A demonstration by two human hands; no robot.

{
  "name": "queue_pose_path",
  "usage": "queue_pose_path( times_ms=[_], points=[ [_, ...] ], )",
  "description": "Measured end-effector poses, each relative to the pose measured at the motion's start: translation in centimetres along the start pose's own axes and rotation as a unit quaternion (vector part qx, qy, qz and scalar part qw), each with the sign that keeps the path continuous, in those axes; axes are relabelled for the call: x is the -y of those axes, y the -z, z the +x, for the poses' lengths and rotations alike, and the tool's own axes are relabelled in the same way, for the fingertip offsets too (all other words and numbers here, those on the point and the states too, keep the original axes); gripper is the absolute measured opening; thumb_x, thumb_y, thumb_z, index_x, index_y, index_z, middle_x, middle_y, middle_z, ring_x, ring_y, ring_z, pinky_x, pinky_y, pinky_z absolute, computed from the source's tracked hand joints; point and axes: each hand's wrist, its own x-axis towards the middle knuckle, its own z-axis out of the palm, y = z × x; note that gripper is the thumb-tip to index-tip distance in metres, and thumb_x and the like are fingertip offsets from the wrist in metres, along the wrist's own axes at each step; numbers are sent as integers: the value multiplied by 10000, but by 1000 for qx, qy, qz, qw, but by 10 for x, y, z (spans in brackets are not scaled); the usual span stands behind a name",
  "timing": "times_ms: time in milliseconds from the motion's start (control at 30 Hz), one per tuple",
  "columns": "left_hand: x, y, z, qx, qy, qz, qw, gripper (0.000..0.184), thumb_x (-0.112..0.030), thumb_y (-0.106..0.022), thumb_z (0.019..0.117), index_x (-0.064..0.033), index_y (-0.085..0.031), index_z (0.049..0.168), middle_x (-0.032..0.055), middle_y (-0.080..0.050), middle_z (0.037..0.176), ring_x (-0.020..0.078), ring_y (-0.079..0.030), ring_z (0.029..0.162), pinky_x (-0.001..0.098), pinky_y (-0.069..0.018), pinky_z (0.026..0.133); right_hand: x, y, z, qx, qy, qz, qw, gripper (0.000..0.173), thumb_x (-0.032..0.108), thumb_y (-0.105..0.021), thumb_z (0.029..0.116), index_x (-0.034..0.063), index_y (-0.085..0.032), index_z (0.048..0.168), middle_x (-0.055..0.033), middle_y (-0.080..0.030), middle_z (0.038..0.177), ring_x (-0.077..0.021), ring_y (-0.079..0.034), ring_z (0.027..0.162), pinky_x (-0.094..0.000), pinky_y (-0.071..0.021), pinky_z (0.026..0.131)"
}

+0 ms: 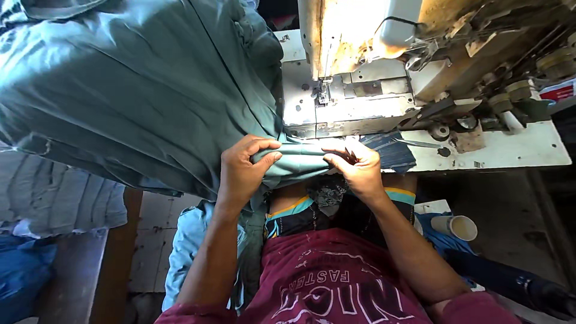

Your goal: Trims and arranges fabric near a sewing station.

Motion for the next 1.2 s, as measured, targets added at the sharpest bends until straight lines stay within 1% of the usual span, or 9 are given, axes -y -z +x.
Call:
queue_pose_path(
  times_ms=[367,467,533,600,667,767,900,1067,1200],
  points=[
    [-6,-3,-18,-49,-50,67,995,118,-153,-780,918,-127,-773,1033,-2,-684,1065,96,-657,1001,280,-573,860,-1,2,-14,-36,-9,4,999,133,39,-794,878,73,-805,1005,-37,-716,955,-115,-669,844,-268,-589,740],
    [-14,-13,-12,-57,-44,51,996,94,-178,-739,948,-135,-732,1031,21,-598,1185,141,-580,1109,312,-524,898,0,4,-20,-40,-28,6,999,95,52,-798,876,76,-796,969,-43,-707,965,-115,-666,832,-270,-591,722],
    [-24,-22,-4,-41,-36,20,998,74,-147,-661,994,-114,-669,1061,39,-598,1309,156,-598,1199,337,-564,928,-1,6,-22,-40,-53,8,998,79,69,-802,872,73,-789,949,-55,-682,997,-116,-639,817,-266,-572,703],
    [-34,-35,13,-45,-9,-20,999,102,-140,-599,1034,-107,-621,1128,17,-690,1133,107,-676,978,301,-586,787,-1,9,-22,-19,-84,10,996,74,98,-784,895,72,-780,964,-57,-682,1036,-117,-640,813,-277,-580,707],
    [-34,-48,44,-48,1,-38,998,123,-146,-585,1040,-79,-604,1141,25,-646,929,100,-613,761,277,-533,661,-1,9,-16,6,-115,11,993,75,127,-737,941,71,-757,986,-48,-708,908,-127,-650,724,-316,-580,660],
    [-18,-59,93,-29,-48,52,997,136,-168,-611,1024,-70,-659,1106,21,-690,950,77,-659,840,274,-565,774,-4,4,-3,23,-120,1,992,73,122,-687,968,54,-707,946,-47,-653,749,-137,-613,637,-336,-543,592],
    [10,-67,130,19,-94,152,984,175,-183,-577,1016,-95,-727,1030,60,-697,1043,161,-674,989,381,-562,884,-8,-6,8,-16,-112,9,994,4,47,-689,889,46,-685,890,-37,-604,692,-115,-562,579,-299,-493,520],
    [20,-71,149,45,-43,172,983,168,-289,-646,986,-176,-752,1052,30,-697,1085,175,-675,1027,459,-560,894,-9,-10,8,-53,-109,93,988,318,-33,-707,845,45,-676,1153,-48,-646,855,-116,-589,671,-266,-526,579],
    [23,-81,171,57,-8,174,983,300,-323,-701,937,-120,-726,1156,90,-708,1168,245,-659,1139,525,-518,977,-9,-11,17,-87,-91,90,988,236,-34,-704,851,30,-712,1078,-40,-642,804,-102,-574,637,-252,-507,556]
  ],
)
